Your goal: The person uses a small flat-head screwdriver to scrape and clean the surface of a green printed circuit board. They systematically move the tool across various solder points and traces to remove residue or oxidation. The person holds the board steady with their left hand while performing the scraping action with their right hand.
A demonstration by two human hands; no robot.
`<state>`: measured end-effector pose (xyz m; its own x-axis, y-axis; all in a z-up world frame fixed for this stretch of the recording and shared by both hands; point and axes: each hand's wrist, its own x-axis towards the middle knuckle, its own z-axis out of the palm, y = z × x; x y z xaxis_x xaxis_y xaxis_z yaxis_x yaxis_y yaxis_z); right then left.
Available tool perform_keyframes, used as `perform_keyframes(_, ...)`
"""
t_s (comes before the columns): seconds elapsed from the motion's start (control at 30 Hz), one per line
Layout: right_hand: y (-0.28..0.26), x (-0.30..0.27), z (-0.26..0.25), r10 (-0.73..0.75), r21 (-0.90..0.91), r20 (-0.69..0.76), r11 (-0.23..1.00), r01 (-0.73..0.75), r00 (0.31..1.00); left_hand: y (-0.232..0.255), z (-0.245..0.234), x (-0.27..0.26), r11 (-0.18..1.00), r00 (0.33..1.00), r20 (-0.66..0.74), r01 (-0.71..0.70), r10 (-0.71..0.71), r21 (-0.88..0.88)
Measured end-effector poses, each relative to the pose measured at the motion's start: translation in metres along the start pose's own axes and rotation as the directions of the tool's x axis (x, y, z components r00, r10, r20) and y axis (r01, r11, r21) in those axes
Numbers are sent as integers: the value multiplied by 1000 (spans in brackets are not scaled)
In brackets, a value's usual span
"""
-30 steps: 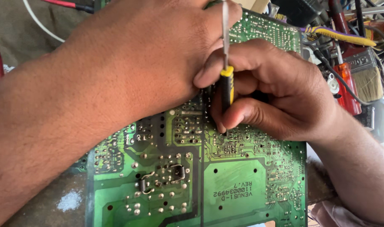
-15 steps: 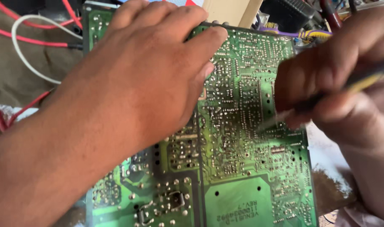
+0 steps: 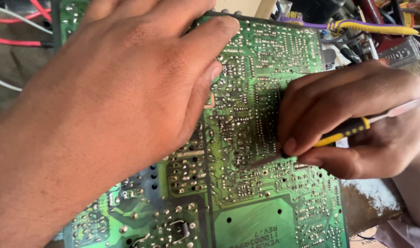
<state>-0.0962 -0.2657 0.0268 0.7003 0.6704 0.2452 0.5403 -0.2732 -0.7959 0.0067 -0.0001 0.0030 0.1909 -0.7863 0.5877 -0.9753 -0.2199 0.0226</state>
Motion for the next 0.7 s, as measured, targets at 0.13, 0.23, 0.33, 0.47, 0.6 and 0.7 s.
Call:
perform_keyframes(0.13,-1,-2,4,-3,-18,-14,1000,3,1000,1,0,1,1000,1000,2,-1,1,4)
perform_keyframes(0.23,-1,1,3,-36,-41,16,999,36,999,0,2,-1,1000,1000,9,7,-7,-2)
perform_keyframes(0.33,-2,1,5,-43,-59,27,997,44,999,1,1,-3,999,999,21,32,-31,-39)
perform_keyframes(0.47,-5,1,6,-31,-69,43,997,34,999,4,1,-2,1000,1000,9,30,-30,-7)
perform_keyframes(0.6,-5,2,6,-43,-78,55,996,47,998,7,0,0,997,996,48,73,-73,-11)
perform_keyframes(0.7,-5,2,7,-29,-76,57,997,33,998,8,0,0,996,995,49,85,-84,-26)
